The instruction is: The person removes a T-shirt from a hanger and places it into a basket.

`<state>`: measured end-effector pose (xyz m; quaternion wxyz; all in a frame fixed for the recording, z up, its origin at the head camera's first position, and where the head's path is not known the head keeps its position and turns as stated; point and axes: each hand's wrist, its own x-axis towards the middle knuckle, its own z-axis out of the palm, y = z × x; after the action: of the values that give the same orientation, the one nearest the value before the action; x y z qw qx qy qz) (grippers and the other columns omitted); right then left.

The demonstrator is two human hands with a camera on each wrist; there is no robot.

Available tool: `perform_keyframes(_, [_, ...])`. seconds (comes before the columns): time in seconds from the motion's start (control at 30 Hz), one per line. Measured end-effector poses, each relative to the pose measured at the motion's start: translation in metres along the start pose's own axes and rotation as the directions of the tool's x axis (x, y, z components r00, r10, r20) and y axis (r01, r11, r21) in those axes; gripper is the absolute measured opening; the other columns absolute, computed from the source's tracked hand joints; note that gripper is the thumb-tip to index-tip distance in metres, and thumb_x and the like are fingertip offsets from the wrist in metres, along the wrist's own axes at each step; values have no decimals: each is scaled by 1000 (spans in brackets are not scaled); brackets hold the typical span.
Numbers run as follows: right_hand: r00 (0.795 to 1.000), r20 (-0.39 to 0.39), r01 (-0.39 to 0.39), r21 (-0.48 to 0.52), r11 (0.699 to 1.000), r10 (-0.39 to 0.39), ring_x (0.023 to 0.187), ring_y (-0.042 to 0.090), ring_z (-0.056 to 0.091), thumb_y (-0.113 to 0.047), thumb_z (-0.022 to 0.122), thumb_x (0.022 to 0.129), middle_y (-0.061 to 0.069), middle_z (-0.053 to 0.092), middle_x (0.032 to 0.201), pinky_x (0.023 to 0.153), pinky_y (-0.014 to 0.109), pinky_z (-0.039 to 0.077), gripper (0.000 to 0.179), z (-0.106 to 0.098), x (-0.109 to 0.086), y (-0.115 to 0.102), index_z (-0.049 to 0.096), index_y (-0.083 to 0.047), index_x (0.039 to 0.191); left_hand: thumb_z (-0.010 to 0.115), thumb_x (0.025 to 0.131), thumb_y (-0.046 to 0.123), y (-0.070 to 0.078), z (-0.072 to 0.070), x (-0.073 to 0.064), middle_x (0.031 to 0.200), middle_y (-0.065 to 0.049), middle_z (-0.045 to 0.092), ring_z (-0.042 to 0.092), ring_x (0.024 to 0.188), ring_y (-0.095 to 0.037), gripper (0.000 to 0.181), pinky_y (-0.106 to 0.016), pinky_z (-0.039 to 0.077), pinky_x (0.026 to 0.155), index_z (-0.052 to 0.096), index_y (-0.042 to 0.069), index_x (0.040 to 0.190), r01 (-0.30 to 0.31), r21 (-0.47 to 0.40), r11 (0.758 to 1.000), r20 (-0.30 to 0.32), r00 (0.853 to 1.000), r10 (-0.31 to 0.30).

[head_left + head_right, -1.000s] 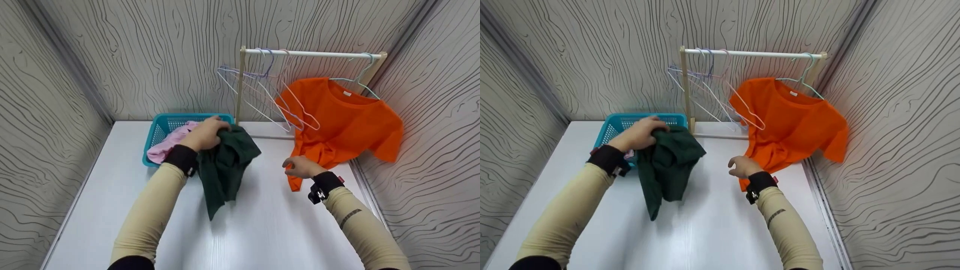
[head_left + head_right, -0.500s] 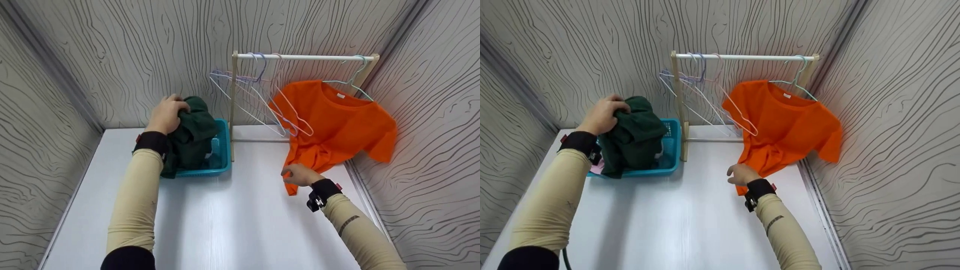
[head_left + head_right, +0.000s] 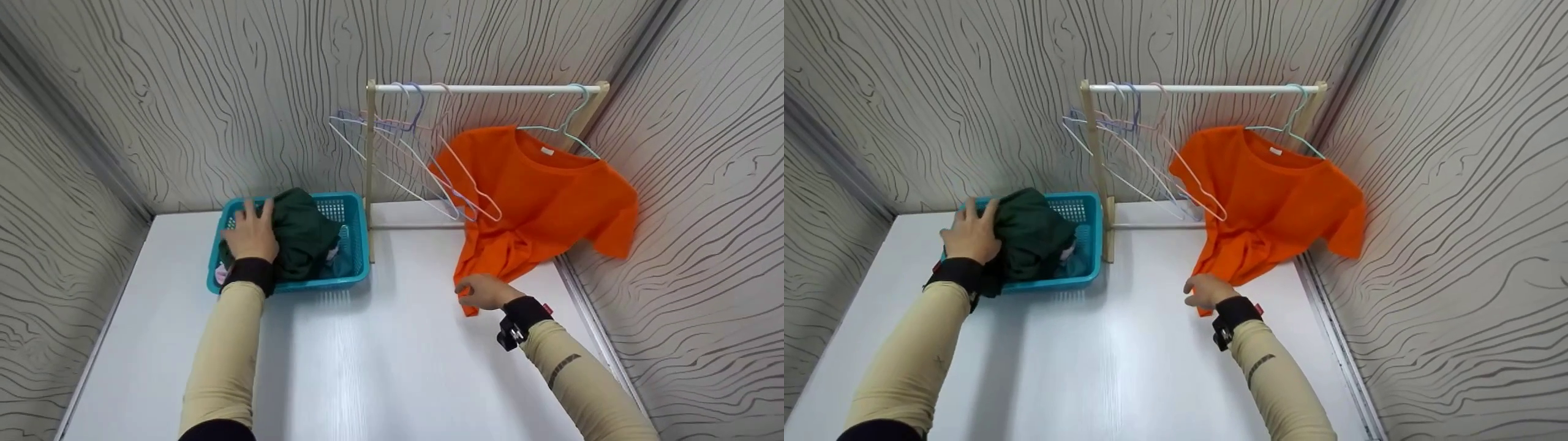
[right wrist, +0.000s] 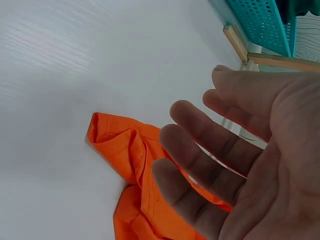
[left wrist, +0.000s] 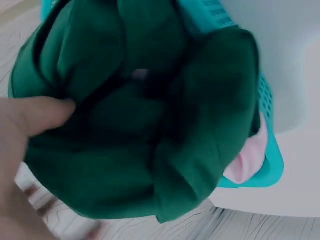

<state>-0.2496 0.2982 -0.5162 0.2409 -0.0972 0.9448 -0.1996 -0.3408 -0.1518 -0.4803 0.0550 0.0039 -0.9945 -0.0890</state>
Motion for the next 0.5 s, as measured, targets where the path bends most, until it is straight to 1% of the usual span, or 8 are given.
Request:
perform_keyframes(0.07, [1000, 5, -6, -1, 1000, 6, 89, 23, 61, -16, 65, 91, 11, 68, 106, 83, 43, 52, 28, 1, -1, 0, 67, -5, 116, 48, 98, 19, 1, 2, -8, 143, -36, 32, 58, 97, -46, 65, -61, 52, 71, 18, 15, 156, 94, 0, 996, 54, 994, -93])
perform_keyframes(0.13, [1000, 12, -22, -1, 1000, 22, 91, 23, 61, -17, 65, 91, 10, 68, 108, 85, 43, 53, 27, 2, -1, 1, 67, -7, 116, 42, 99, 20, 0, 5, -17, 140, -42, 31, 60, 83, -44, 67, -55, 53, 69, 9, 13, 157, 149, -62, 987, 157, 978, -138])
perform_keyframes(0.2, [999, 20, -35, 1, 999, 34, 92, 23, 60, -18, 65, 91, 10, 68, 109, 87, 43, 52, 26, 5, -1, 0, 68, -8, 116, 40, 98, 20, -2, 13, -25, 142, -46, 25, 60, 88, -47, 72, -57, 52, 78, 1, 11, 157, 175, -152, 973, 282, 951, -127])
perform_keyframes(0.27, [999, 22, -42, 5, 999, 42, 91, 22, 60, -18, 66, 91, 9, 68, 107, 87, 43, 52, 25, 8, -1, -1, 68, -9, 115, 43, 96, 18, -4, 25, -29, 148, -44, 14, 55, 101, -53, 77, -62, 47, 88, -5, 11, 156, 182, -219, 959, 371, 924, -91])
perform_keyframes(0.33, [998, 24, -53, 8, 999, 53, 89, 21, 59, -18, 66, 91, 9, 67, 104, 86, 43, 52, 25, 10, -2, -2, 68, -10, 114, 46, 93, 16, -5, 38, -31, 152, -42, 3, 46, 115, -60, 83, -69, 39, 97, -8, 12, 156, 177, -272, 946, 411, 910, -52])
perform_keyframes(0.4, [998, 26, -62, 20, 998, 62, 88, 21, 59, -19, 65, 91, 8, 67, 102, 86, 43, 52, 26, 11, -3, -3, 67, -10, 115, 51, 90, 16, -7, 51, -31, 153, -40, 1, 40, 121, -62, 87, -74, 33, 99, -6, 12, 156, 147, -293, 945, 407, 913, -16])
perform_keyframes(0.47, [997, 25, -71, 29, 997, 70, 91, 22, 60, -20, 65, 91, 8, 67, 105, 89, 44, 52, 27, 11, -6, -2, 67, -10, 117, 52, 90, 16, -8, 58, -31, 154, -39, 1, 33, 128, -63, 87, -77, 27, 101, -4, 13, 156, 133, -303, 944, 407, 914, 2])
perform_keyframes(0.5, [998, 20, -66, 32, 997, 66, 92, 22, 61, -19, 66, 91, 9, 67, 107, 89, 45, 51, 28, 10, -7, -1, 67, -9, 117, 52, 91, 18, -8, 59, -32, 154, -39, 4, 35, 128, -62, 84, -76, 29, 101, -1, 13, 156, 122, -275, 954, 403, 915, -1])
